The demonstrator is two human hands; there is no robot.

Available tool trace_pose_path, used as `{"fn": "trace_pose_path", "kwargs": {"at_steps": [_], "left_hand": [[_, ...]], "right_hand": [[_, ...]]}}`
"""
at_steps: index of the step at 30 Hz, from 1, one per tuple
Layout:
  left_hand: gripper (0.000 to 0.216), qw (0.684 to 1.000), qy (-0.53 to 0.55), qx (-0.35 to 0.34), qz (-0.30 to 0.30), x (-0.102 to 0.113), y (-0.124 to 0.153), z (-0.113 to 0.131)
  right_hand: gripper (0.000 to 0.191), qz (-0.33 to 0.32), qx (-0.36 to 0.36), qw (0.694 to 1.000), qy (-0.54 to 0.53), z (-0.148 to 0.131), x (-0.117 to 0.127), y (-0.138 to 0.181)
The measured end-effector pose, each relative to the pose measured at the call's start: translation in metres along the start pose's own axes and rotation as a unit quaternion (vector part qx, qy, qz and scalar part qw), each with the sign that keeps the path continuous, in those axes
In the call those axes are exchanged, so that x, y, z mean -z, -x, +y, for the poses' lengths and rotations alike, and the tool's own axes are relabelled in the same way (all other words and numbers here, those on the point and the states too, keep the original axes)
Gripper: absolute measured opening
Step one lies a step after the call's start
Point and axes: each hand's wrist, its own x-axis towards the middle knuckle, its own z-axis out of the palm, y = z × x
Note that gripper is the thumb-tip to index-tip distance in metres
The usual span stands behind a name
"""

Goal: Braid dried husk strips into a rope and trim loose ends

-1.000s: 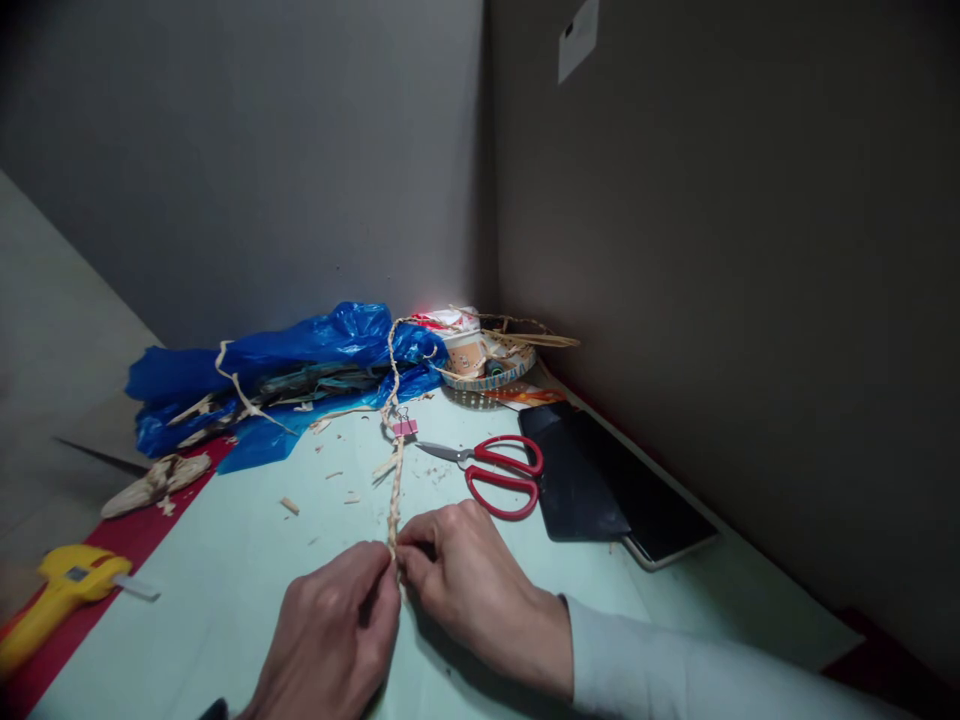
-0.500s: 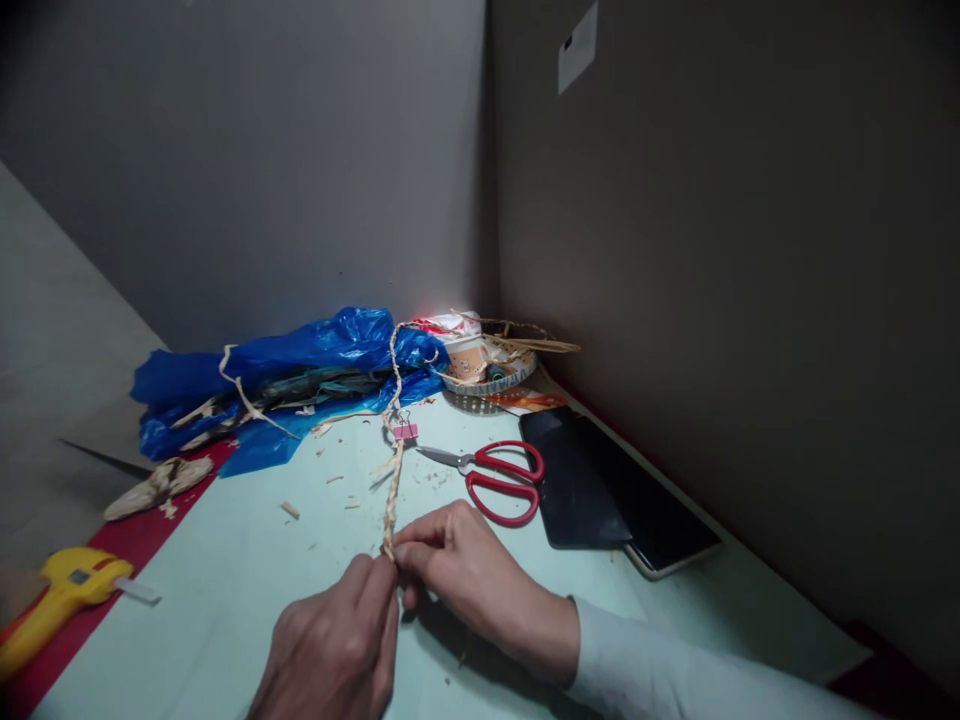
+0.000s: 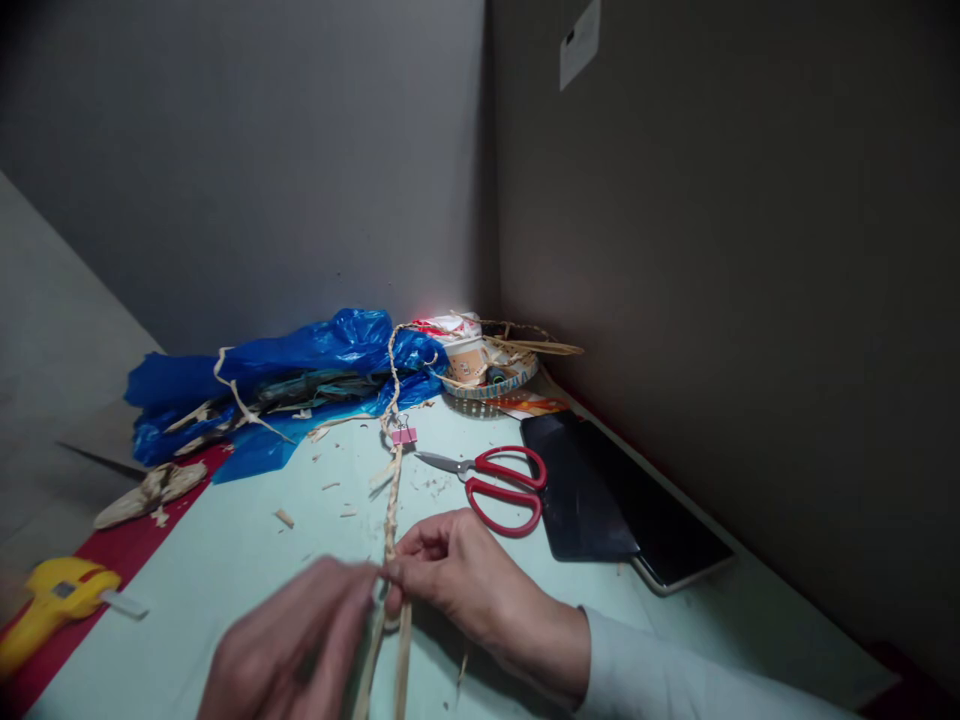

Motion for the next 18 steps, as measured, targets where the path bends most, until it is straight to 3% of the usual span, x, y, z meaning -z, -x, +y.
{"fn": "trace_pose_path", "kwargs": {"at_steps": [1,2,4,6,7,13,18], "left_hand": [[0.023,1.0,0.02,0.021,-0.003,0.004,-0.009,-0.003],[0.018,0.989,0.103,0.092,-0.059,0.007,-0.018,-0.006],[0.017,0.925,0.29,0.164,-0.184,0.007,-0.03,-0.012],[0.018,0.874,0.385,0.207,-0.21,0.004,-0.035,-0.014],[0.017,0.865,0.398,0.22,-0.213,0.003,-0.036,-0.014],[0.015,0.881,0.351,0.257,-0.189,0.002,-0.031,-0.003],[0.018,0.887,0.347,0.247,-0.178,0.003,-0.028,-0.003]], "right_hand": [[0.024,-0.013,0.008,1.0,-0.013,-0.001,0.0,0.0],[0.026,-0.028,0.017,0.999,-0.03,-0.002,0.0,0.001],[0.031,-0.061,0.03,0.996,-0.062,-0.004,0.0,0.001],[0.031,-0.077,0.041,0.994,-0.06,-0.004,0.0,0.001],[0.03,-0.078,0.045,0.995,-0.043,-0.004,0.001,0.001],[0.021,-0.029,0.075,0.991,0.105,-0.002,0.008,0.003],[0.025,-0.033,0.103,0.979,0.171,-0.001,0.01,0.003]]}}
